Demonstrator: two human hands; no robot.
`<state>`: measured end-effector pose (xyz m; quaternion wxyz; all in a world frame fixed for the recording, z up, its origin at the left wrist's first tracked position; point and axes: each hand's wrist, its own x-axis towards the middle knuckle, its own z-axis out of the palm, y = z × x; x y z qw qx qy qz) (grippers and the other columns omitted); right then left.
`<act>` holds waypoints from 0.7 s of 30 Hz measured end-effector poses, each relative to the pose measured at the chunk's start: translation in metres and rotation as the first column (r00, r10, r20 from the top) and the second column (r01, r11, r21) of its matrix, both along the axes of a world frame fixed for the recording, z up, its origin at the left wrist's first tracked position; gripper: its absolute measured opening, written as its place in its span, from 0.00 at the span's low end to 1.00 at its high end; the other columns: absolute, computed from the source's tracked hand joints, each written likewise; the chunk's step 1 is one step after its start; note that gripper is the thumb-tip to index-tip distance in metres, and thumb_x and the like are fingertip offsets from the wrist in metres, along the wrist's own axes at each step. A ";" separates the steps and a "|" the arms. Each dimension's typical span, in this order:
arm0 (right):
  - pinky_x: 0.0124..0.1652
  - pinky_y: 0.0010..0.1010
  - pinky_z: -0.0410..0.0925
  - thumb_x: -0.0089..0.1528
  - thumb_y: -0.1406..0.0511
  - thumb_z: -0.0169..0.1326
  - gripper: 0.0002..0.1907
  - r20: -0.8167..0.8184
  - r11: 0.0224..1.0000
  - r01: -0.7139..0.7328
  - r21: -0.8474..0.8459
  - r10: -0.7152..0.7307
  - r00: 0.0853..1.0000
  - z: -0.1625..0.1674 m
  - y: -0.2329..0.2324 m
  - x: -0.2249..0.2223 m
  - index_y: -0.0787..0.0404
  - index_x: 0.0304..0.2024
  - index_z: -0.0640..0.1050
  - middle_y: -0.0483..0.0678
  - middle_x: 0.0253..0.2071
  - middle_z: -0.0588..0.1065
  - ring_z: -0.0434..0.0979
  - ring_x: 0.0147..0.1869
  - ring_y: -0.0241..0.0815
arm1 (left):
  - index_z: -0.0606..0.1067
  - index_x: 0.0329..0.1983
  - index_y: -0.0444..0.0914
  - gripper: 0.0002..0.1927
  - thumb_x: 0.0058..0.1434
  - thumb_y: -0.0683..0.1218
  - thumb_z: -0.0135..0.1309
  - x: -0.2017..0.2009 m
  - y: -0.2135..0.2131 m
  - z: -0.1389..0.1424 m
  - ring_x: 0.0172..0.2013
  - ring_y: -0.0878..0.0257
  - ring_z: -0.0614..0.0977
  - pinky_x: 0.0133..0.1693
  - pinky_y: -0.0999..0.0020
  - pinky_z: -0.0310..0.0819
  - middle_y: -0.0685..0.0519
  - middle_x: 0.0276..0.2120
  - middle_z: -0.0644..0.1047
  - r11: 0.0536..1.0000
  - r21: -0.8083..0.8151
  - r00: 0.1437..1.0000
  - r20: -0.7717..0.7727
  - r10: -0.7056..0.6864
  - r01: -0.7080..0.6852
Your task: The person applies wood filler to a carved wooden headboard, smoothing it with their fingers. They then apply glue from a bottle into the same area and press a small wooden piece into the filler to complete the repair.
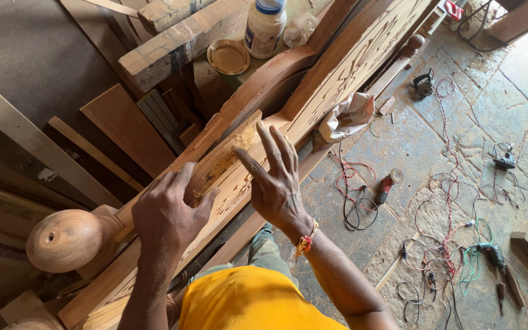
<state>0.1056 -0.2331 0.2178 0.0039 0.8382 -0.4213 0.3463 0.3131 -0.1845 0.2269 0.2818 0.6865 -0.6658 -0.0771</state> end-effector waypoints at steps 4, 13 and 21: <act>0.77 0.58 0.53 0.57 0.76 0.51 0.36 -0.003 1.000 0.004 0.013 -0.004 1.000 -0.001 0.002 0.000 0.44 0.67 0.73 0.57 0.78 0.55 0.53 0.83 0.61 | 0.79 0.54 0.36 0.32 0.51 0.58 0.69 0.000 0.000 0.000 0.31 0.53 0.85 0.34 0.57 0.82 0.46 0.34 0.83 1.000 -0.001 1.000 0.003 0.001 -0.001; 0.77 0.58 0.53 0.59 0.75 0.53 0.35 -0.010 1.000 -0.022 -0.007 0.022 1.000 0.001 0.007 0.002 0.43 0.67 0.74 0.58 0.78 0.56 0.54 0.83 0.61 | 0.79 0.54 0.35 0.33 0.51 0.58 0.69 0.001 0.000 -0.002 0.33 0.53 0.86 0.36 0.57 0.82 0.44 0.36 0.83 1.000 -0.010 1.000 0.012 -0.001 0.001; 0.78 0.59 0.52 0.61 0.75 0.52 0.35 -0.021 0.999 -0.011 -0.039 0.010 1.000 -0.007 0.004 0.000 0.42 0.69 0.72 0.57 0.79 0.55 0.53 0.83 0.60 | 0.79 0.55 0.35 0.33 0.51 0.59 0.69 0.001 0.000 -0.002 0.33 0.52 0.86 0.35 0.57 0.82 0.44 0.36 0.83 1.000 0.010 1.000 0.017 0.007 -0.007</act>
